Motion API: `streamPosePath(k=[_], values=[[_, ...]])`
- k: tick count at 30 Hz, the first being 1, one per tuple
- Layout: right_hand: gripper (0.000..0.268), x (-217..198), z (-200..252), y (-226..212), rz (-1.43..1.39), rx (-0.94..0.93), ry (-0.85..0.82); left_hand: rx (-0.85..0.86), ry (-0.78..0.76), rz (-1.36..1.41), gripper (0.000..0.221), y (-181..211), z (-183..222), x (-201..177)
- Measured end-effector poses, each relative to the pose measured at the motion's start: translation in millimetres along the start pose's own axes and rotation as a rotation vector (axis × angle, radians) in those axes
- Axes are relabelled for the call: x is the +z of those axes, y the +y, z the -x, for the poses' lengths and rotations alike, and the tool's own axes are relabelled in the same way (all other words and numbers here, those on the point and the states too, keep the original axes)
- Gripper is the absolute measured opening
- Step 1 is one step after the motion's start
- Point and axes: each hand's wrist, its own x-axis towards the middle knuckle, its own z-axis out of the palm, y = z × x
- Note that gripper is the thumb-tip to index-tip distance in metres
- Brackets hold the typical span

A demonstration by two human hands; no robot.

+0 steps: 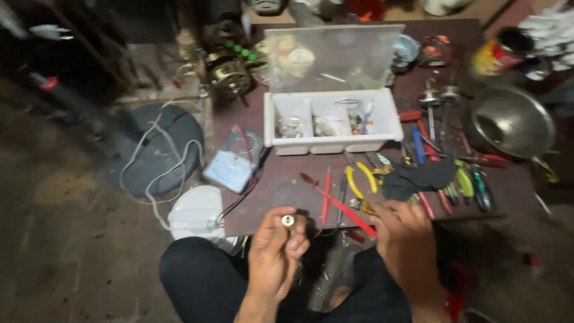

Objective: Filing and cleaning a small metal component at a repair bench to smooth its surface.

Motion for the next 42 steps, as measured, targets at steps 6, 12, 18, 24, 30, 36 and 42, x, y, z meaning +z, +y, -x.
streamPosePath(k=[6, 12, 18, 24, 30, 36, 42], values=[[0.033, -9, -9, -5, -0.11, -0.015, 0.027, -0.134, 0.227, -0.108, 0.031, 7, 3, -1], [0.034, -15, -8, 0, -0.196, 0.029, 0.023, -0.12, 0.072, -0.107, 0.037, 14, 8, 2], [0.062, -38, -23, 19, -0.117, 0.25, 0.193, -0.032, 0.154, -0.267, 0.049, 21, 14, -14], [0.014, -40, -37, 56, -0.101, 0.182, 0.287, -0.027, 0.158, -0.325, 0.053, 24, 17, -26], [0.017, -38, -60, 88, 0.028, 0.176, 0.344, 0.015, -0.02, -0.268, 0.049, 18, 11, -26], [0.035, -14, -109, 92, 0.27, 0.577, -0.359, 0.123, -0.09, -0.293, 0.056, 16, 18, 8], [0.038, -13, -107, 100, 0.17, 0.654, -0.366, 0.19, -0.014, -0.417, 0.046, 13, 14, -6]])
